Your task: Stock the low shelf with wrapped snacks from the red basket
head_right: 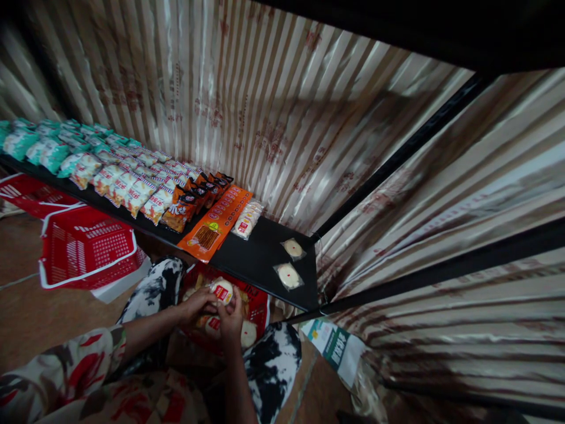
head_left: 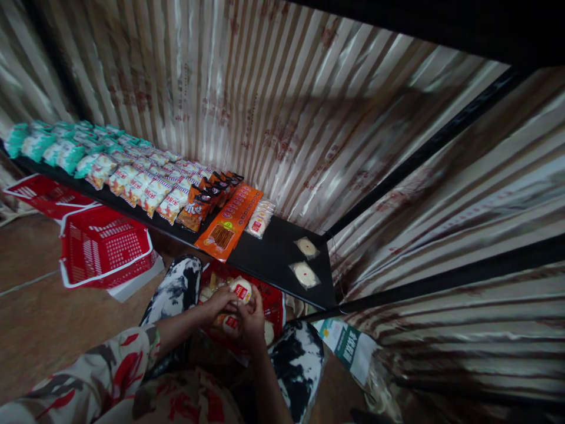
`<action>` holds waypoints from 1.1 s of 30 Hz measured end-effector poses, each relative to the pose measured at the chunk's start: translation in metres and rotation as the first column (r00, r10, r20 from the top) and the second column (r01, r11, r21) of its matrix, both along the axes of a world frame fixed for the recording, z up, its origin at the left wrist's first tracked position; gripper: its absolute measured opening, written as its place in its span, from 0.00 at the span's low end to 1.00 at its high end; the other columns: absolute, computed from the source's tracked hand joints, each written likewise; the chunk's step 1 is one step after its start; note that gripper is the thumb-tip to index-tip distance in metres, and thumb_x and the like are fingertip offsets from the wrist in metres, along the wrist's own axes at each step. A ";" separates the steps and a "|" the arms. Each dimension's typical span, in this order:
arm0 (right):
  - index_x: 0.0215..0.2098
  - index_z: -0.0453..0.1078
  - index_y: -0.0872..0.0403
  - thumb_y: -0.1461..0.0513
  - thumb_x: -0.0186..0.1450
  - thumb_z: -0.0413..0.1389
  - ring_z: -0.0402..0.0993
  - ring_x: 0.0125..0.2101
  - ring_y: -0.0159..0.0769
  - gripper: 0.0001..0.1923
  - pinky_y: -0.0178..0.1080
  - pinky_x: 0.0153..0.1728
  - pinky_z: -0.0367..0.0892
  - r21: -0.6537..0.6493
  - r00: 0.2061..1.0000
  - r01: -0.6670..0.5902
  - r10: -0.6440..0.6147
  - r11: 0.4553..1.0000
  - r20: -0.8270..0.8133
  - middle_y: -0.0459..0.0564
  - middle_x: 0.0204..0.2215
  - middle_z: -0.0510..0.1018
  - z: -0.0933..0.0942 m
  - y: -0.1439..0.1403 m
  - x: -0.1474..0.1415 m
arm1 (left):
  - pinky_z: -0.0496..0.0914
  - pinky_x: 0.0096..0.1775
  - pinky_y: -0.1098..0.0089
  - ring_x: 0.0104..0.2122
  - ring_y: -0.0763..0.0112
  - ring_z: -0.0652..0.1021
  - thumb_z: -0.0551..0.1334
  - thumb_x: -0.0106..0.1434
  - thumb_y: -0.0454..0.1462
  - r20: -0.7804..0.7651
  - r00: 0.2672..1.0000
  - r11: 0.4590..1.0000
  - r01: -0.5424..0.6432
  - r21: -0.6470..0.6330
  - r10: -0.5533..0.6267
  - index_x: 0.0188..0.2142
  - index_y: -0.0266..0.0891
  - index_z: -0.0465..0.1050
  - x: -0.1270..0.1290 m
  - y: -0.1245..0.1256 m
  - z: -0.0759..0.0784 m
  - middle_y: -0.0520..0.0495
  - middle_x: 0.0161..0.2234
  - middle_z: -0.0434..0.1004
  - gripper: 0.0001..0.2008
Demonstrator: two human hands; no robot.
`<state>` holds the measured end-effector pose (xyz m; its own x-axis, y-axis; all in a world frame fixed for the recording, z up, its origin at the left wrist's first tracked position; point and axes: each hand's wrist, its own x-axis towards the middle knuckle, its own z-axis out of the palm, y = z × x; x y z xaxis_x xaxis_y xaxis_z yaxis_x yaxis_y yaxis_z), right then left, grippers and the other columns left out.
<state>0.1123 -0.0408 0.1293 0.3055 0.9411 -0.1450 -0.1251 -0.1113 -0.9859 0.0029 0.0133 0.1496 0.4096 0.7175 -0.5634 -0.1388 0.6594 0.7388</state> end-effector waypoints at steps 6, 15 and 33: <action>0.59 0.55 0.52 0.56 0.52 0.60 0.74 0.40 0.39 0.39 0.42 0.41 0.70 -0.020 0.999 -0.035 0.034 0.999 -0.037 0.53 0.46 0.74 0.010 0.004 0.015 | 0.65 0.28 0.76 0.26 0.73 0.74 0.63 0.45 0.37 0.008 1.000 0.999 0.025 0.035 -0.025 0.33 0.31 0.73 0.001 0.002 0.012 0.45 0.28 0.76 0.15; 0.52 0.66 0.50 0.59 0.47 0.63 0.71 0.45 0.39 0.32 0.42 0.48 0.66 -0.009 0.977 -0.193 0.191 0.981 -0.097 0.50 0.49 0.73 0.047 0.011 0.029 | 0.65 0.30 0.74 0.27 0.73 0.74 0.64 0.48 0.40 0.146 0.987 0.994 0.056 0.092 -0.069 0.36 0.34 0.74 -0.004 0.009 0.013 0.48 0.28 0.76 0.17; 0.51 0.67 0.50 0.62 0.49 0.62 0.70 0.46 0.38 0.30 0.42 0.49 0.64 -0.054 0.923 -0.382 0.384 0.923 0.023 0.49 0.48 0.73 0.072 0.033 0.056 | 0.67 0.34 0.70 0.30 0.66 0.77 0.65 0.44 0.40 0.092 0.986 0.984 0.129 0.123 -0.140 0.37 0.31 0.74 -0.006 0.024 0.007 0.44 0.31 0.79 0.20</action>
<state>0.1681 -0.0077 0.2012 -0.0715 0.9794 -0.1888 -0.0318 -0.1914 -0.9810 -0.0030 0.0370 0.1569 0.5568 0.7102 -0.4309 -0.1316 0.5875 0.7984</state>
